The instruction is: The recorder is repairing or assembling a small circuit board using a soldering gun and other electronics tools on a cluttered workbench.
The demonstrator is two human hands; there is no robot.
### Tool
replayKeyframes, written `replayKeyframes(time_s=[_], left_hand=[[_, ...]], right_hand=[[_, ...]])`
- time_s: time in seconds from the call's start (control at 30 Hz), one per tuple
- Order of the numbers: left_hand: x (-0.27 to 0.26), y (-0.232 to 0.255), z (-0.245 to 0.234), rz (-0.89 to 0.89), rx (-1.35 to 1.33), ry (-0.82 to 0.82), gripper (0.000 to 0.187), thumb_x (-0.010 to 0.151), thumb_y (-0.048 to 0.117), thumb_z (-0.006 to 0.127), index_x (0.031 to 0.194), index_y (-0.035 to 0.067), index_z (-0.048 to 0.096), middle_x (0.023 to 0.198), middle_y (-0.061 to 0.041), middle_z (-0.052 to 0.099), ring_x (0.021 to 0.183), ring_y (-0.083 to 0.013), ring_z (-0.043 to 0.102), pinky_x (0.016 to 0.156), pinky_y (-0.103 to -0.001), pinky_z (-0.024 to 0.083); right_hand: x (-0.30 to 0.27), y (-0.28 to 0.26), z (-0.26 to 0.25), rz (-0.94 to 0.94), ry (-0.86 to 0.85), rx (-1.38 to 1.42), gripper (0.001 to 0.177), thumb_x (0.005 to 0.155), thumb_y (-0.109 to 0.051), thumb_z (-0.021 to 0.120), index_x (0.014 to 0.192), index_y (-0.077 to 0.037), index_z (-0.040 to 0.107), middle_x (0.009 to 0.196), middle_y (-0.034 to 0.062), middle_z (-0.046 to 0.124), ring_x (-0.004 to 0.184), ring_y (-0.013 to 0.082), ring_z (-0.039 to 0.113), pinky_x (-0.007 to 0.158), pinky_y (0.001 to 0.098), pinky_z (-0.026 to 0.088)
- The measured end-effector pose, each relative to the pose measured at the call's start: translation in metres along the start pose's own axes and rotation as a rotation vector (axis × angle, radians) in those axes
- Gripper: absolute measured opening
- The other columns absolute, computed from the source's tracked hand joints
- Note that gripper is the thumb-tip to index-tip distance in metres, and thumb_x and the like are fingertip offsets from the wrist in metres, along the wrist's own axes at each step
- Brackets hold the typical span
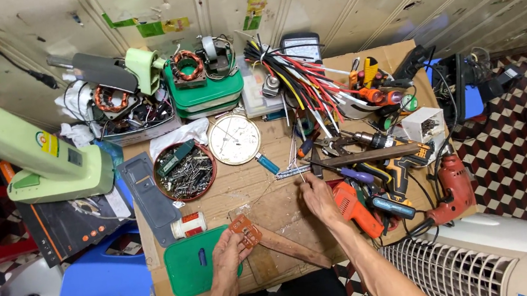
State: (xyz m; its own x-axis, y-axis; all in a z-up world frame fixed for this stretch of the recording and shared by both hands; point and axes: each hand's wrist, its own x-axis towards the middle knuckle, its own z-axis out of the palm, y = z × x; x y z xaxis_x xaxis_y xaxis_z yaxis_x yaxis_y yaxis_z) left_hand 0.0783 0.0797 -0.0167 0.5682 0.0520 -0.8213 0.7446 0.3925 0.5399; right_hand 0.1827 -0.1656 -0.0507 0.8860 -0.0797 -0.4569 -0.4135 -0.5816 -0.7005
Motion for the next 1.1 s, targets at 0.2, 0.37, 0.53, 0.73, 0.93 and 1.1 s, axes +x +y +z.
replayKeyframes(time_s=[0.2,0.37,0.53,0.73,0.93,1.1], left_hand=[[-0.008,-0.002,0.005,0.019,-0.043,-0.063,0.039,0.097,0.021,0.048,0.130,0.008,0.062,0.112,-0.006,0.076,0.100,-0.0168,0.071,0.094,-0.033,0.054],[0.001,-0.025,-0.012,0.004,-0.107,-0.052,0.041,0.096,0.021,0.049,0.134,0.008,0.060,0.116,-0.007,0.074,0.103,-0.0189,0.070,0.095,-0.036,0.053],[0.007,-0.030,-0.010,-0.069,-0.119,0.017,0.042,0.099,0.026,0.050,0.137,0.008,0.058,0.121,-0.010,0.070,0.109,-0.0228,0.067,0.099,-0.039,0.053],[0.021,-0.046,-0.013,-0.074,-0.142,0.008,0.045,0.098,0.022,0.048,0.140,0.010,0.057,0.127,-0.010,0.070,0.116,-0.0235,0.066,0.101,-0.040,0.051],[0.057,-0.105,-0.036,-0.162,-0.208,0.024,0.045,0.098,0.016,0.047,0.141,0.012,0.057,0.124,-0.015,0.071,0.110,-0.0294,0.070,0.096,-0.044,0.055],[0.070,-0.135,-0.048,-0.211,-0.241,0.047,0.044,0.097,0.012,0.046,0.140,0.012,0.057,0.123,-0.015,0.072,0.107,-0.0295,0.071,0.095,-0.046,0.057]], right_hand=[[0.059,-0.002,0.031,0.326,0.184,0.059,0.036,0.095,-0.027,0.070,0.121,-0.002,0.071,0.117,0.0224,0.073,0.109,0.0340,0.071,0.099,0.0419,0.052],[0.075,-0.002,0.065,0.349,0.125,0.237,0.029,0.091,-0.019,0.072,0.114,-0.003,0.078,0.114,0.0162,0.074,0.104,0.0279,0.072,0.093,0.0385,0.057],[0.039,-0.051,0.051,0.118,-0.112,0.052,0.027,0.097,-0.023,0.067,0.118,-0.007,0.073,0.107,0.0151,0.073,0.084,0.0302,0.066,0.074,0.0420,0.052],[0.075,-0.020,0.034,0.040,0.111,-0.336,0.020,0.098,-0.014,0.059,0.112,-0.003,0.069,0.077,0.0213,0.073,0.060,0.0325,0.068,0.051,0.0450,0.055],[0.121,0.021,0.058,-0.151,0.224,-0.664,0.014,0.093,-0.004,0.060,0.088,0.004,0.071,0.070,0.0216,0.069,0.061,0.0293,0.069,0.052,0.0442,0.054],[0.107,0.019,0.065,-0.002,0.157,-0.484,0.032,0.103,-0.006,0.050,0.082,0.003,0.073,0.065,0.0178,0.064,0.052,0.0272,0.057,0.045,0.0431,0.047]])
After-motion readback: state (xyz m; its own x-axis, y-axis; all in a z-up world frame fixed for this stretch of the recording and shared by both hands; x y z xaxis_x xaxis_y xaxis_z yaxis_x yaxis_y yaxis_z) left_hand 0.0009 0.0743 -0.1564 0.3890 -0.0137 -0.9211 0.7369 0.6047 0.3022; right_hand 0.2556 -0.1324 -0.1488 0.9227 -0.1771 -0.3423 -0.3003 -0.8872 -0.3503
